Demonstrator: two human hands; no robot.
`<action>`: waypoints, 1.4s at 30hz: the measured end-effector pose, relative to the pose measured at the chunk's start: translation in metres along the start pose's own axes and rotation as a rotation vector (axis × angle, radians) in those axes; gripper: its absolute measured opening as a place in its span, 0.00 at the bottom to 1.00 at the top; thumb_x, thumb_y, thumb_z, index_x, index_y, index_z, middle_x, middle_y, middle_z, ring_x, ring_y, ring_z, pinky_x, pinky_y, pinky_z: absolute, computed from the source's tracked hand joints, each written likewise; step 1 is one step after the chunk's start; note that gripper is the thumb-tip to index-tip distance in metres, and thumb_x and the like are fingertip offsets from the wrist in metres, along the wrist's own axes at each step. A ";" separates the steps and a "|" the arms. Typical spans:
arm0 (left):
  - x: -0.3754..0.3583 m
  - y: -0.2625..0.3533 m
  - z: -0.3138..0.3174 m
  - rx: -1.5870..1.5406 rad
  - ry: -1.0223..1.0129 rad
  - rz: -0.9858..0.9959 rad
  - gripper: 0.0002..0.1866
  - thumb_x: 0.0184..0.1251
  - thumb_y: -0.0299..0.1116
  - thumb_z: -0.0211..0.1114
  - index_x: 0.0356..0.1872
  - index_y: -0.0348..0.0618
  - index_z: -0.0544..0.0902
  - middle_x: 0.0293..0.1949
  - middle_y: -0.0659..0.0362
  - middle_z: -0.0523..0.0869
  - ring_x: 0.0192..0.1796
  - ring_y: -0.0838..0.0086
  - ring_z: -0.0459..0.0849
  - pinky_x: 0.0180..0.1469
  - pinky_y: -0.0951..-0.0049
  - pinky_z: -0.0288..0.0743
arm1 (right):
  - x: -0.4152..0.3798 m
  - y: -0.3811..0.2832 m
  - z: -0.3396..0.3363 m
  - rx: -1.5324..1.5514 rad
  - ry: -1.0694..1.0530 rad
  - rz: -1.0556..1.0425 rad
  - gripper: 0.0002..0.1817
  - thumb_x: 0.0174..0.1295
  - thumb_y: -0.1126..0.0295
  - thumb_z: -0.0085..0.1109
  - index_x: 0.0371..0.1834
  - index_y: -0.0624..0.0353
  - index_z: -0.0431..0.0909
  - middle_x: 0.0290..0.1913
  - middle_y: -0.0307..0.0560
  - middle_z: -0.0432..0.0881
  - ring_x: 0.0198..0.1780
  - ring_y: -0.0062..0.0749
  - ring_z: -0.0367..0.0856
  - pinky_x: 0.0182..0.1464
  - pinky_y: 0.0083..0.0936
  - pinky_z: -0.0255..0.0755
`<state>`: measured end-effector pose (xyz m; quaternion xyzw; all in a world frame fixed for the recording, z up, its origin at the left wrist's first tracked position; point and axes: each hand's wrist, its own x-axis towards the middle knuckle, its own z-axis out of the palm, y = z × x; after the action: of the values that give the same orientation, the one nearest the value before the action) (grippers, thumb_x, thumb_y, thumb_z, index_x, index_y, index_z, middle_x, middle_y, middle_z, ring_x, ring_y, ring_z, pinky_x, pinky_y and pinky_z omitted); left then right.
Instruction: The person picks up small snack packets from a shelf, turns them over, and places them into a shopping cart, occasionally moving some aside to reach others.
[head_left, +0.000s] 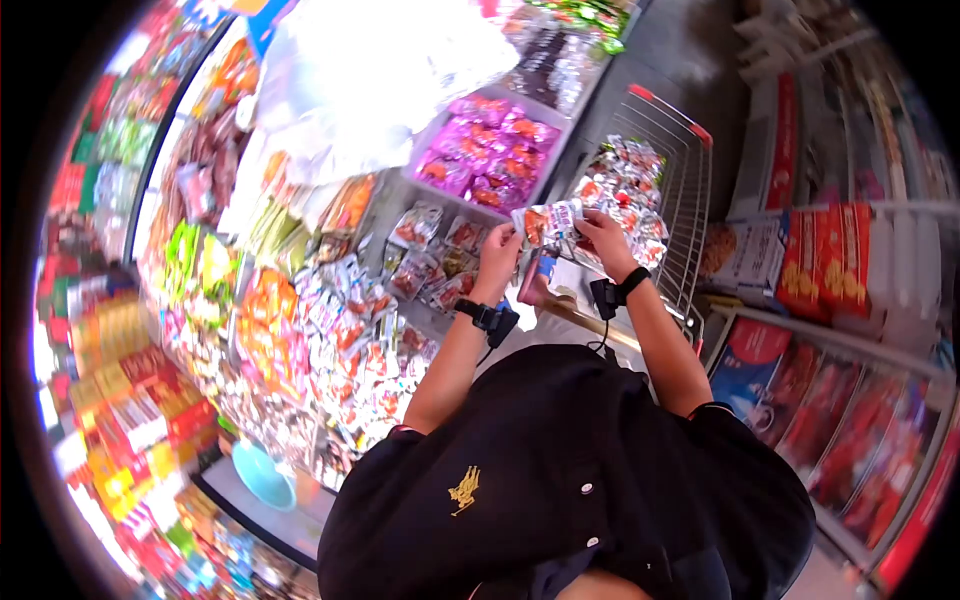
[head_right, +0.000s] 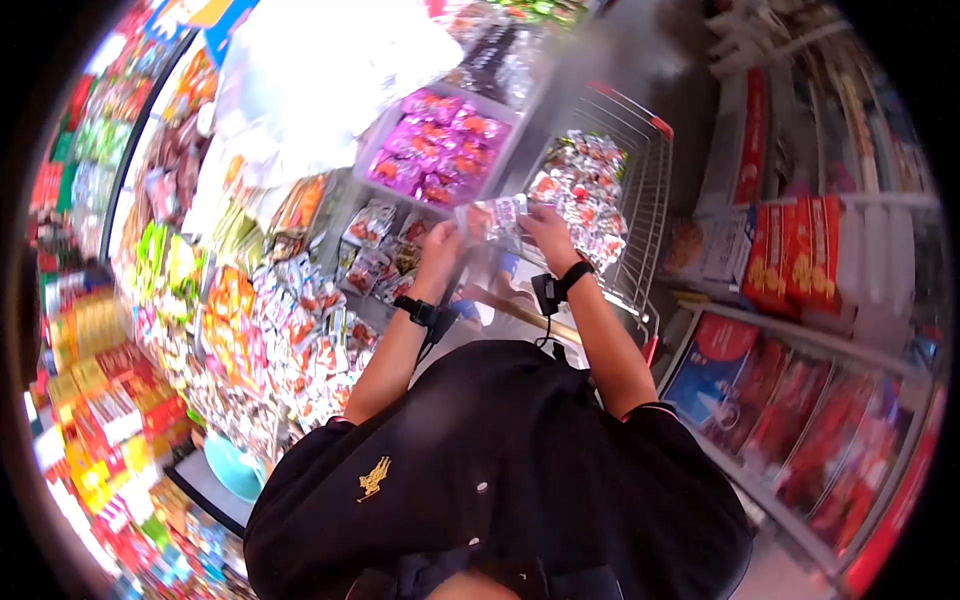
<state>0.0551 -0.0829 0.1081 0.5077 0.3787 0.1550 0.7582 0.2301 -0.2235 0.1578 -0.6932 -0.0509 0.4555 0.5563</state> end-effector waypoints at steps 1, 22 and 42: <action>0.008 0.005 0.012 0.023 -0.096 -0.021 0.19 0.70 0.34 0.59 0.57 0.34 0.75 0.47 0.57 0.82 0.43 0.78 0.80 0.43 0.78 0.75 | -0.006 0.002 -0.016 0.019 0.036 -0.028 0.19 0.67 0.67 0.59 0.58 0.63 0.76 0.43 0.38 0.80 0.42 0.20 0.79 0.44 0.20 0.77; 0.001 -0.032 -0.057 -0.128 0.313 -0.012 0.13 0.72 0.34 0.56 0.53 0.43 0.76 0.47 0.61 0.82 0.46 0.78 0.81 0.46 0.75 0.72 | 0.012 0.021 -0.014 0.086 -0.086 -0.034 0.18 0.69 0.66 0.56 0.57 0.64 0.74 0.47 0.45 0.82 0.46 0.29 0.83 0.50 0.22 0.76; -0.046 -0.200 -0.133 -0.593 0.467 -0.260 0.20 0.64 0.37 0.58 0.55 0.41 0.76 0.50 0.54 0.82 0.50 0.64 0.82 0.51 0.64 0.75 | 0.140 0.141 0.226 -1.449 -1.320 -1.031 0.22 0.55 0.70 0.60 0.56 0.57 0.77 0.52 0.47 0.81 0.53 0.47 0.77 0.54 0.38 0.73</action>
<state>-0.1027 -0.1115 -0.0762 0.1657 0.5408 0.2717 0.7786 0.0944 -0.0314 -0.0303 -0.3715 -0.8746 0.3116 0.0057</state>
